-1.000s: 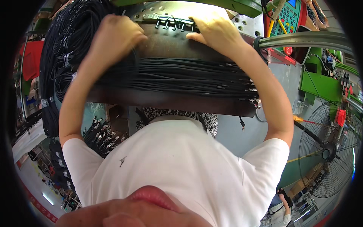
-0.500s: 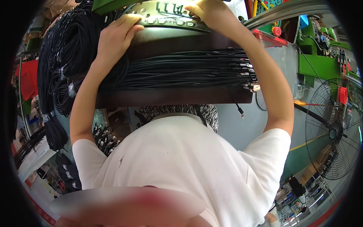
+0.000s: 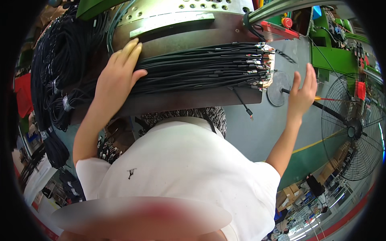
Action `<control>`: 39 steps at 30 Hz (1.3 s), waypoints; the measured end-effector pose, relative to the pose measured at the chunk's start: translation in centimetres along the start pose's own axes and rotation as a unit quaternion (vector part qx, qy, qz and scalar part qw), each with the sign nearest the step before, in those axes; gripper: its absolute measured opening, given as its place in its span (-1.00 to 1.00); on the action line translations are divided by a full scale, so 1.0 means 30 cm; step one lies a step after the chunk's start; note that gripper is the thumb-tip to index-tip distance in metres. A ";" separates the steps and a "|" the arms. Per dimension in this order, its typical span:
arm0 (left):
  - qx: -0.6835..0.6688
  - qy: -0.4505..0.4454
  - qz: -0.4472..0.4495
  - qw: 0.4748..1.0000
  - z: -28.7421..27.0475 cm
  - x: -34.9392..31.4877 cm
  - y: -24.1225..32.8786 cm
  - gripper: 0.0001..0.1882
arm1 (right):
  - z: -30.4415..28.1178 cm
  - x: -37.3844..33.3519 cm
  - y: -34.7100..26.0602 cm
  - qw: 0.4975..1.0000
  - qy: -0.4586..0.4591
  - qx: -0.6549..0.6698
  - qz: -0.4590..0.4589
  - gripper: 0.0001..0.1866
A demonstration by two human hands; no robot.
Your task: Testing a bundle of black electronic cables by plugging them into a test board to verify functionality.
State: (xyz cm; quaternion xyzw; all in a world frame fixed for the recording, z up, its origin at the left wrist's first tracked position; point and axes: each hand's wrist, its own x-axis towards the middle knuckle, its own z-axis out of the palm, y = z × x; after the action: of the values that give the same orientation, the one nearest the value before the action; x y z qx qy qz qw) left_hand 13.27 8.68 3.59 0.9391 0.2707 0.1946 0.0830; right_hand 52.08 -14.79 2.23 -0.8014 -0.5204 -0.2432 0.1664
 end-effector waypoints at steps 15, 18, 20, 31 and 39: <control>-0.371 -0.201 -0.172 0.890 -0.122 0.067 -0.086 -0.79 | -0.023 -0.126 -0.356 0.950 -0.124 0.170 -0.233 -0.70; -0.279 -0.431 -0.116 0.850 -0.081 0.169 -0.069 -0.70 | 0.001 -0.132 -0.283 0.962 -0.082 0.104 -0.238 -0.74; -0.361 -0.501 -0.163 0.769 -0.031 0.291 0.044 -0.67 | 0.012 -0.147 -0.264 0.971 -0.095 0.127 -0.180 -0.77; -0.656 -0.340 -0.167 0.653 0.094 0.329 0.387 -0.77 | -0.058 -0.080 -0.353 0.746 -0.060 0.624 0.227 -0.49; -0.714 -0.132 -0.301 0.618 0.086 0.024 0.348 -0.74 | 0.007 0.129 -0.651 0.467 -0.220 0.800 0.306 -0.59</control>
State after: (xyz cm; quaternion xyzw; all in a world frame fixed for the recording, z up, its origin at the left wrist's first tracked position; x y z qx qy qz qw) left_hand 19.87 0.16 4.21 0.4652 0.2998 0.1652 0.8163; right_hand 35.57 -3.91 4.51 -0.4535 -0.2291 0.5301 0.6789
